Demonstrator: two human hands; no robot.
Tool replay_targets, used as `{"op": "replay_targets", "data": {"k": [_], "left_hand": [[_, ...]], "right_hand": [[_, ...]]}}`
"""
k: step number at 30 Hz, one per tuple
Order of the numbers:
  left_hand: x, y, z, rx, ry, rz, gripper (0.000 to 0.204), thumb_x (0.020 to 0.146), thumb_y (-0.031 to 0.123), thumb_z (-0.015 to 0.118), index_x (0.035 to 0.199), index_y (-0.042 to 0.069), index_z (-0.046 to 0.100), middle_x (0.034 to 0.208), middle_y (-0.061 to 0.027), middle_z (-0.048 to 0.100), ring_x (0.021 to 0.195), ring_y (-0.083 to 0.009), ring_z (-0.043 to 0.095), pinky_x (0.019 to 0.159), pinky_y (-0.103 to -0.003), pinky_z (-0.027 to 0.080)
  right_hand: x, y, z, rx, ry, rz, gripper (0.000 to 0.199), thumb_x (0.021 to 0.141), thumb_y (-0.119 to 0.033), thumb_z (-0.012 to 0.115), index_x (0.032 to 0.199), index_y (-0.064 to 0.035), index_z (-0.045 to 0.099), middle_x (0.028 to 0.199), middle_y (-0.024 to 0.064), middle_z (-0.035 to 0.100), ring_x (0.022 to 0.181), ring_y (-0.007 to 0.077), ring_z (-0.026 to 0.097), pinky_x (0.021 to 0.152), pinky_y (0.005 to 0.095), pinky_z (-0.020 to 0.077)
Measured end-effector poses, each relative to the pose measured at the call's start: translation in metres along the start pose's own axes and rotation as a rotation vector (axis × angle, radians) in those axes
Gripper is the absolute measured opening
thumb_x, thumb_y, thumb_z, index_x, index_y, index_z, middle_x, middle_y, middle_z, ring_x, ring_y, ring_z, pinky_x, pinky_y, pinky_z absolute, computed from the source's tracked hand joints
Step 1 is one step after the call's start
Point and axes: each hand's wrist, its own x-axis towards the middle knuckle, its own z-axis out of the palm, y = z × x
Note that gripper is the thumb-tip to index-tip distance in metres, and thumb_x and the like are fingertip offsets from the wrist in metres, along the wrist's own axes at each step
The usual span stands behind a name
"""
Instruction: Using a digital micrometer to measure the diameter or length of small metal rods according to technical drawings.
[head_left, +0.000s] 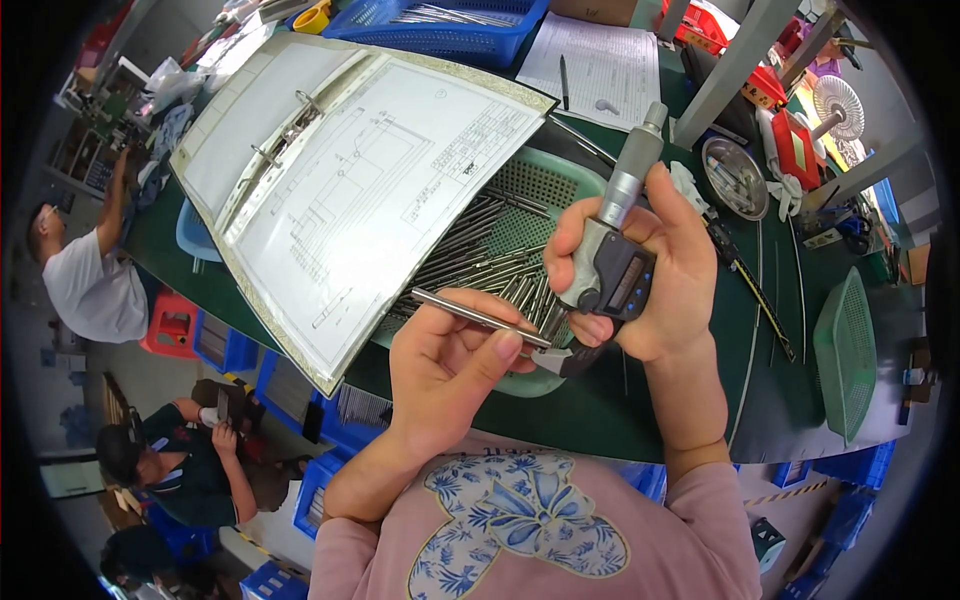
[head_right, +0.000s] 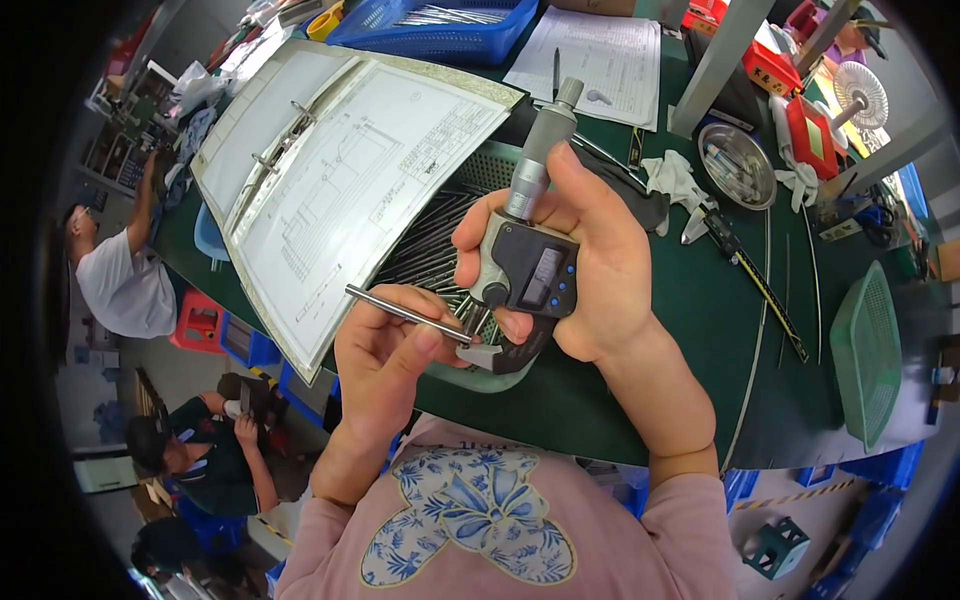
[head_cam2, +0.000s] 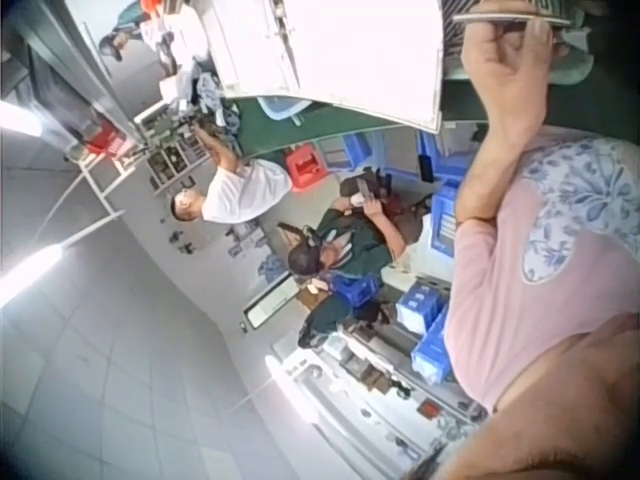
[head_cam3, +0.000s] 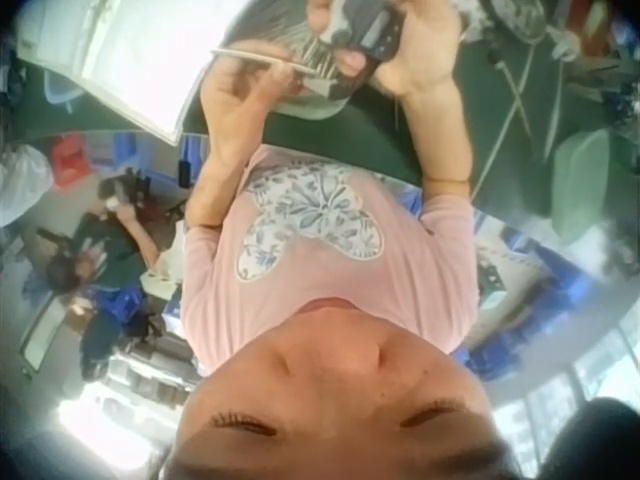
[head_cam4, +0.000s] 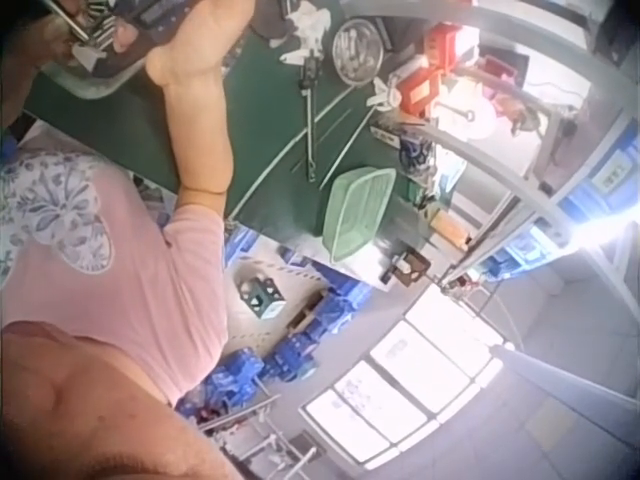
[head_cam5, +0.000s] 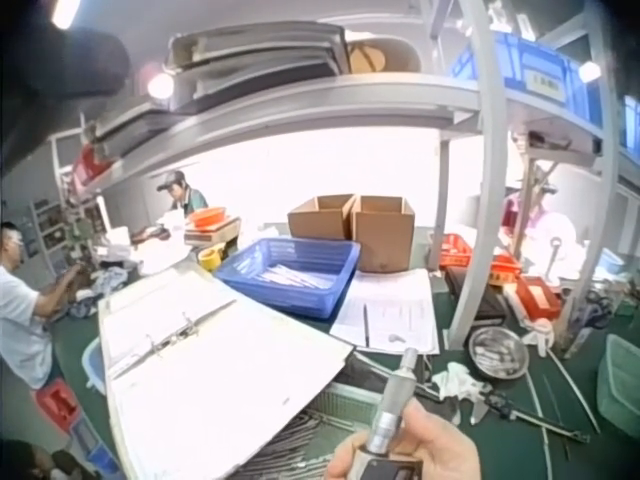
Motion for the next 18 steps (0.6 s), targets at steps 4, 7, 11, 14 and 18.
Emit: {"op": "replay_targets", "data": {"k": [4,7,11,14,18], "left_hand": [[-0.0009,-0.0003,-0.0002,0.0,0.017,-0.017,0.018,0.081,0.0,0.052,0.097,-0.006,0.047,0.088,-0.0127,0.057,0.077,-0.0139,0.058,0.067,-0.026,0.05],[-0.0009,0.0006,0.0004,0.02,0.014,-0.029,0.018,0.082,0.001,0.052,0.097,-0.006,0.047,0.088,-0.0126,0.057,0.077,-0.0139,0.058,0.067,-0.026,0.05],[-0.0016,0.0005,0.0005,0.015,0.015,-0.038,0.017,0.082,0.001,0.052,0.097,-0.005,0.047,0.088,-0.0124,0.057,0.078,-0.014,0.058,0.067,-0.026,0.05],[-0.002,0.001,0.0007,0.006,0.019,-0.046,0.017,0.082,0.001,0.052,0.097,-0.005,0.047,0.088,-0.0123,0.057,0.078,-0.0141,0.058,0.067,-0.026,0.05],[-0.0018,0.0016,0.0,0.003,0.015,-0.047,0.017,0.082,0.001,0.052,0.097,-0.005,0.047,0.088,-0.0123,0.057,0.078,-0.0141,0.057,0.067,-0.026,0.051]], "right_hand": [[-0.0008,0.0001,0.0014,-0.014,0.01,-0.007,0.066,0.086,-0.051,0.017,0.083,0.0071,0.05,0.067,0.018,0.055,0.034,0.0184,0.044,0.032,0.0261,0.0399],[-0.0009,-0.0002,0.0017,-0.016,0.023,-0.007,0.067,0.086,-0.05,0.017,0.083,0.0079,0.05,0.067,0.018,0.055,0.034,0.0183,0.044,0.032,0.026,0.0398],[-0.0012,0.0002,0.003,-0.016,0.031,-0.004,0.067,0.086,-0.051,0.018,0.083,0.0085,0.05,0.066,0.0182,0.055,0.034,0.0182,0.044,0.032,0.0258,0.0399],[-0.0011,0.0009,0.0018,-0.032,0.013,-0.011,0.067,0.086,-0.05,0.019,0.083,0.0087,0.05,0.066,0.0183,0.055,0.035,0.0182,0.044,0.033,0.0259,0.04],[-0.0005,0.0008,0.0022,-0.03,0.006,0.0,0.067,0.086,-0.05,0.019,0.082,0.009,0.05,0.066,0.0183,0.055,0.035,0.0181,0.044,0.033,0.026,0.0398]]}}
